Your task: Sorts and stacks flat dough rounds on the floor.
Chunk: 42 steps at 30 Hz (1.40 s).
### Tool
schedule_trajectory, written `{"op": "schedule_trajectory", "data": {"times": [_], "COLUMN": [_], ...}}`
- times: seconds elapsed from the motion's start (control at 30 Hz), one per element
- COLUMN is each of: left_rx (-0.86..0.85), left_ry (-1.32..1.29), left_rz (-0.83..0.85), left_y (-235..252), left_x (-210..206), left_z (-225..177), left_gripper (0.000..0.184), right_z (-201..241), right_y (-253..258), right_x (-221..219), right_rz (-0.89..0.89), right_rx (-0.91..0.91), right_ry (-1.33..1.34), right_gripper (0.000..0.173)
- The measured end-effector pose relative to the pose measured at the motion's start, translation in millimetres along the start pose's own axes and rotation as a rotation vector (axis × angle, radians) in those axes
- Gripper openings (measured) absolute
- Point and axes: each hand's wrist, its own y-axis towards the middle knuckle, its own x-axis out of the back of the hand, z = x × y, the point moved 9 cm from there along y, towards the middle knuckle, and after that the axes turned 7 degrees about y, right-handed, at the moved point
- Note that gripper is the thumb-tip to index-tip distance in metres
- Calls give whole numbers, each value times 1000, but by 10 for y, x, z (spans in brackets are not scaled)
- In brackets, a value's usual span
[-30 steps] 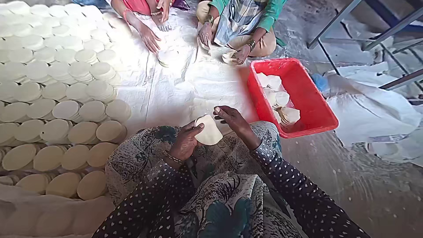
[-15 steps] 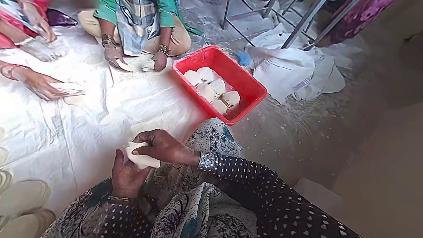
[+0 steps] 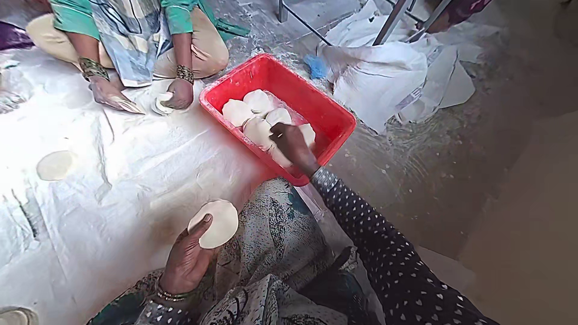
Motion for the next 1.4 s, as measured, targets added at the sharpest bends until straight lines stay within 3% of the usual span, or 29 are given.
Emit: {"op": "schedule_trajectory", "data": {"times": [0.1, 0.2, 0.33, 0.53, 0.7, 0.83, 0.97, 1.03, 1.2, 1.33, 1.4], "left_rx": [1, -22, -63, -78, -81, -94, -100, -91, -48, -5, -16], "left_ry": [84, 134, 147, 133, 113, 97, 41, -8, -138, -293, -387], "left_rz": [-66, -107, -140, -157, -159, -151, -167, -154, -132, -13, 122], "left_y": [-101, -160, -267, -289, -244, -227, -219, -175, 67, 375, 468], "left_x": [203, 426, 680, 877, 956, 970, 974, 946, 830, 558, 322], "left_z": [-116, -239, -403, -442, -378, -394, -420, -400, -250, -96, -153], "left_gripper": [21, 22, 18, 18, 19, 19, 17, 19, 21, 26, 42], "right_z": [-1163, -1740, -1977, -1854, -2080, -2230, -1953, -1593, -251, 917, 1456], "right_y": [576, 661, 736, 667, 686, 758, 837, 905, 939, 650, 393], "right_x": [425, 466, 374, 436, 387, 314, 300, 337, 423, 158, -109], "right_rz": [-25, 68, 56, 33, -95, -152, -127, -77, 58, 221, 352], "right_rx": [-410, -609, -661, -715, -788, -739, -620, -517, -178, 59, 93], "right_ry": [-175, -244, -204, -166, 26, 77, 28, -49, -216, 10, 215], "right_gripper": [45, 64, 66, 68, 69, 68, 55, 51, 49, 43, 37]}}
